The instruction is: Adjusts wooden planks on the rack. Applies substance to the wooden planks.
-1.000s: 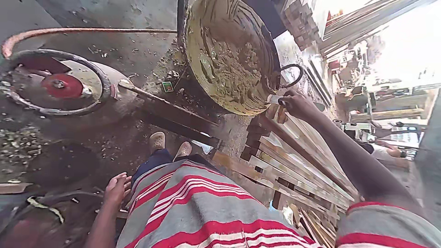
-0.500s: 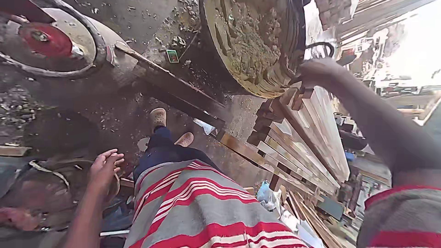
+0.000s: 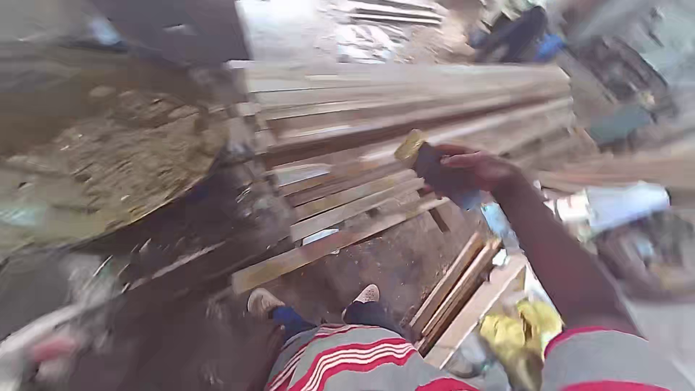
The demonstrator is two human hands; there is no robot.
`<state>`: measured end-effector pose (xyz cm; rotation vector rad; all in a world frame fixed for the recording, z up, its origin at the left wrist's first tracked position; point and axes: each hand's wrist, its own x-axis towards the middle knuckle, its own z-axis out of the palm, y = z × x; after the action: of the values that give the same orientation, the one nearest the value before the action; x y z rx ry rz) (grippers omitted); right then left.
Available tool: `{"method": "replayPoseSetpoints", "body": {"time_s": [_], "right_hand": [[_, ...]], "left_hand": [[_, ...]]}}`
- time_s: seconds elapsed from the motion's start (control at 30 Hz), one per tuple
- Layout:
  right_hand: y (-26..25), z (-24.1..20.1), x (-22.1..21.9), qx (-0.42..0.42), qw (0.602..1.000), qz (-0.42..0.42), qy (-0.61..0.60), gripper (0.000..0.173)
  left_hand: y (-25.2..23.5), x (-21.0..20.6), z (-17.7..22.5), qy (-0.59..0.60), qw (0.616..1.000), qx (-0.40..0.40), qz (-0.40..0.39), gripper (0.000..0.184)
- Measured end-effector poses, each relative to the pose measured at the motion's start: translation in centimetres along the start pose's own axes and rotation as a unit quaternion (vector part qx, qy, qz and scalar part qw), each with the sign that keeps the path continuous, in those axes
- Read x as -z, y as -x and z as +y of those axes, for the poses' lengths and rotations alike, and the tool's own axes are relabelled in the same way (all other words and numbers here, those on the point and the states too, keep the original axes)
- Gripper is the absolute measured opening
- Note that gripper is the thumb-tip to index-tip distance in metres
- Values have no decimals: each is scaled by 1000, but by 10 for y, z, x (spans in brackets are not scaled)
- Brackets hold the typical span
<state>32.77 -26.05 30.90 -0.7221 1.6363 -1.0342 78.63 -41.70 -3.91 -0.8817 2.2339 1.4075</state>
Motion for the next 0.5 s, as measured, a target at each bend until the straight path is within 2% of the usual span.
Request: {"method": "replayPoseSetpoints", "body": {"time_s": [0.1, 0.13, 0.2, 0.27, 0.37, 0.43, 0.5], "right_hand": [[122, 118, 35, 44, 971, 169, -166, 40], [155, 155, 45, 52, 955, 210, -203, 41], [208, 223, 63, 55, 921, 277, -270, 40], [244, 278, 81, 38, 874, 348, -337, 41], [278, 336, 122, 51, 806, 428, -405, 42], [288, 355, 162, 70, 779, 462, -418, 40], [286, 367, 212, 69, 760, 485, -428, 39]], "left_hand": [[-34, -19, 108, -119, 987, -52, -95, 48], [-49, -37, 138, -139, 982, -75, -100, 48], [-66, -76, 206, -176, 967, -129, -136, 44], [-89, -115, 269, -249, 924, -199, -211, 40], [-112, -164, 370, -248, 889, -287, -256, 36], [-134, -190, 437, -233, 875, -323, -275, 37], [-166, -215, 499, -225, 866, -365, -258, 38]]}}
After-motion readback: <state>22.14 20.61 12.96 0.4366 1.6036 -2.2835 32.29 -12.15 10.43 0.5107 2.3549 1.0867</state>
